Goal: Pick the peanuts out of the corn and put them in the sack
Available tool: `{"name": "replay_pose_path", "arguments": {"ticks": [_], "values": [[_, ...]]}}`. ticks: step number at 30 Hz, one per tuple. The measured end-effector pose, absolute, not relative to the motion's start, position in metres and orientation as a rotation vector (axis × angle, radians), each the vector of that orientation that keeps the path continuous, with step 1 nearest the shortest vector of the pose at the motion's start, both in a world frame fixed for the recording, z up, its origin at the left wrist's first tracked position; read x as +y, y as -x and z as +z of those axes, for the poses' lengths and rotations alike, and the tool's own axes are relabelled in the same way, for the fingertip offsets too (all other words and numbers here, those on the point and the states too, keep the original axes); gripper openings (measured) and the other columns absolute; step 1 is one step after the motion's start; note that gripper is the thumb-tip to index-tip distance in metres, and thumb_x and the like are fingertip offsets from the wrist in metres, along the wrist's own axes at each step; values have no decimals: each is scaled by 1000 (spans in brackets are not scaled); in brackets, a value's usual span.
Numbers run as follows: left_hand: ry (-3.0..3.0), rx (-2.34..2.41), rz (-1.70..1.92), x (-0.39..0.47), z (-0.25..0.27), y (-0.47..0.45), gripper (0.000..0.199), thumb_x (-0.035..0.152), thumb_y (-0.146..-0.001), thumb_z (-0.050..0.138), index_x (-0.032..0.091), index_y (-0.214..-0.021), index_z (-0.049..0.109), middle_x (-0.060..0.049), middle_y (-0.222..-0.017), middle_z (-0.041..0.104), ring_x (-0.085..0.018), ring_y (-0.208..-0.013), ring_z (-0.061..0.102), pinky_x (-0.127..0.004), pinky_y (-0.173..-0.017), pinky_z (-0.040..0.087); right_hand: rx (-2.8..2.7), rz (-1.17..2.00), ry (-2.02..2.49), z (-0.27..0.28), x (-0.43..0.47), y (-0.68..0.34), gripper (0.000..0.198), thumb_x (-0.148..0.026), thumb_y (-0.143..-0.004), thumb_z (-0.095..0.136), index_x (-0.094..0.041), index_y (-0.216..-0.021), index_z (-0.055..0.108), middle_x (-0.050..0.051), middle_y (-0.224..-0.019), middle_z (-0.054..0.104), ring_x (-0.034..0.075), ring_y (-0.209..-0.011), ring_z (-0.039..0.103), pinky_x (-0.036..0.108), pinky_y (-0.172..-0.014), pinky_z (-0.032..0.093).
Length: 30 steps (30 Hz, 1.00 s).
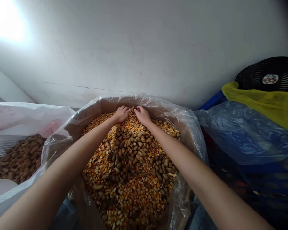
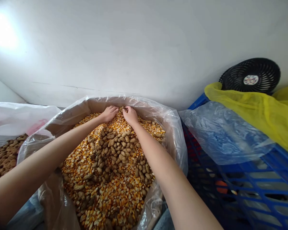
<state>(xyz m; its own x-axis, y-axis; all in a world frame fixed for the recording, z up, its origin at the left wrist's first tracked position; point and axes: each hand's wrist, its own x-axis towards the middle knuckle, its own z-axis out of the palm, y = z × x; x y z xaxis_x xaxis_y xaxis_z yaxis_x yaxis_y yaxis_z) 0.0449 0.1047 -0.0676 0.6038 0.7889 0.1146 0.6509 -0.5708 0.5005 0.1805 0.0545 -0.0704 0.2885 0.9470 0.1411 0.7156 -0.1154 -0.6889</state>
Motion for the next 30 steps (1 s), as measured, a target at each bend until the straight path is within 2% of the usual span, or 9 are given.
{"name": "replay_pose_path", "arguments": {"ticks": [2,5,10,14,17,22,26,30], "values": [[-2418,1151,515,107,-66,-45,40,30,-84,22,12,-104,52,-9,-110,51,-19,-111,37,-33,-97,25,-1519,503,1910,-68,54,-181,31,-36,-81,35,-18,-92,58,6,-90,60,19,-84,53,28,-75,38],[-2359,1104,544,107,-65,-45,42,31,-85,20,12,-111,47,-9,-118,46,-17,-112,37,-29,-97,26,-1592,521,1888,-66,54,-182,30,-31,-82,34,-19,-86,60,4,-92,61,19,-86,53,27,-76,37],[-2433,1073,466,103,-67,-51,40,30,-84,22,12,-102,53,-9,-107,54,-20,-107,41,-34,-95,27,-1520,563,1791,-69,60,-184,34,-28,-84,32,-20,-112,49,4,-107,56,15,-95,51,25,-81,37],[-2372,1051,532,102,-65,-52,42,30,-84,22,11,-109,49,-9,-115,50,-17,-112,37,-29,-96,25,-1616,546,1757,-72,64,-182,31,-25,-84,34,-16,-98,59,6,-110,54,15,-104,46,24,-90,30],[-2266,1062,524,101,-63,-49,48,34,-85,18,9,-103,54,-10,-110,54,-18,-104,45,-28,-92,30,-1555,637,1793,-70,63,-181,37,-34,-85,31,-17,-88,63,6,-98,60,18,-95,52,28,-85,34],[-2229,1077,562,103,-63,-42,47,35,-83,23,9,-100,57,-10,-109,55,-20,-105,45,-28,-92,30,-1448,661,1761,-68,58,-185,38,-45,-81,35,-20,-85,65,4,-94,62,21,-91,54,32,-82,36],[-2088,1097,658,102,-68,-35,49,41,-83,22,12,-94,60,-7,-103,59,-19,-97,50,-28,-87,35,-1332,743,1659,-75,55,-196,51,-51,-80,29,-20,-73,67,3,-85,64,19,-85,56,32,-83,37],[-2124,1110,667,97,-70,-30,45,38,-81,27,10,-99,58,-10,-112,53,-20,-106,44,-30,-93,29,-1258,727,1651,-84,50,-206,43,-51,-77,36,-21,-74,67,1,-91,63,19,-95,52,33,-89,32]]}}
